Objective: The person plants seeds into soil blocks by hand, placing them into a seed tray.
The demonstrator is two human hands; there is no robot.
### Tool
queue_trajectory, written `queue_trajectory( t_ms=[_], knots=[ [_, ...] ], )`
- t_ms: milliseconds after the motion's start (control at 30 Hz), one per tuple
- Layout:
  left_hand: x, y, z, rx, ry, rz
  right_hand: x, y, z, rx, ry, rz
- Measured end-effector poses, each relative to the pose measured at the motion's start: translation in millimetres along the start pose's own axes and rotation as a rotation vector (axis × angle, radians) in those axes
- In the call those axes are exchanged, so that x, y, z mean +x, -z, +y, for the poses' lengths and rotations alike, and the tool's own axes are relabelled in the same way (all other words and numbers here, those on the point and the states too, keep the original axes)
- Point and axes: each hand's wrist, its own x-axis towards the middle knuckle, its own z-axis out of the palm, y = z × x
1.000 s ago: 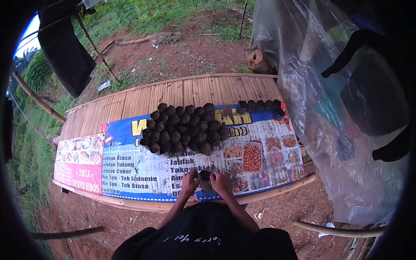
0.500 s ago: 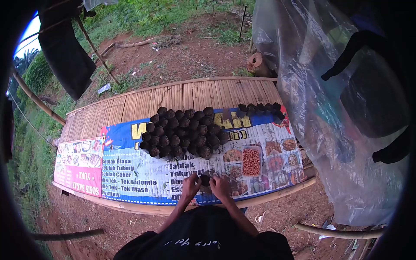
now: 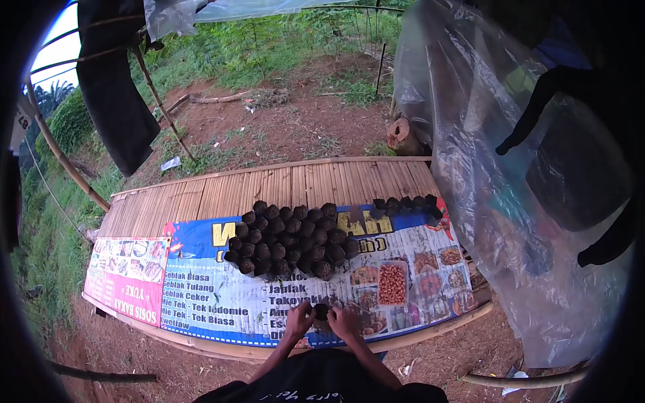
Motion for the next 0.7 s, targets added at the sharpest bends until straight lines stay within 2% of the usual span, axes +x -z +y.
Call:
queue_trajectory(
  t_ms=[100,167,267,300,367,467,567,633,667,700],
  knots=[
    [-0.9,-1.4,1.5,-0.02,0.058,0.006,-2.0,0.9,0.6,0.114,-0.06,-0.016],
    [-4.7,-3.4,-5.1,0.025,0.014,0.004,-0.8,-8.3,13.2,0.1,-0.081,-0.122],
    [-0.1,-2.3,-3.9,0.009,0.01,-0.009,0.3,18.8,-15.7,0.118,-0.044,-0.083],
    [-1.2,-1.3,0.2,0.006,0.011,-0.005,0.3,15.4,-11.8,0.114,-0.041,-0.083],
    [-0.8,0.3,4.7,-0.021,0.048,-0.002,1.7,1.4,0.2,0.144,-0.008,0.044],
    [-0.1,-5.4,-8.3,0.024,0.037,-0.03,2.3,-1.7,8.5,0.17,-0.093,-0.076],
    [0.4,-3.0,-5.4,0.008,-0.037,0.005,-0.7,24.4,-17.8,0.044,0.022,0.029],
    [-0.1,-1.8,-1.6,-0.028,0.045,-0.031,3.7,12.5,-4.0,0.032,0.043,0.07],
    [1.0,-5.5,-8.8,0.02,0.016,-0.031,0.4,1.2,4.2,0.025,0.061,0.111],
    [-2.6,-10.6,-17.7,0.07,-0.004,-0.04,-1.5,-6.6,11.8,0.076,-0.021,0.004]
  ],
)
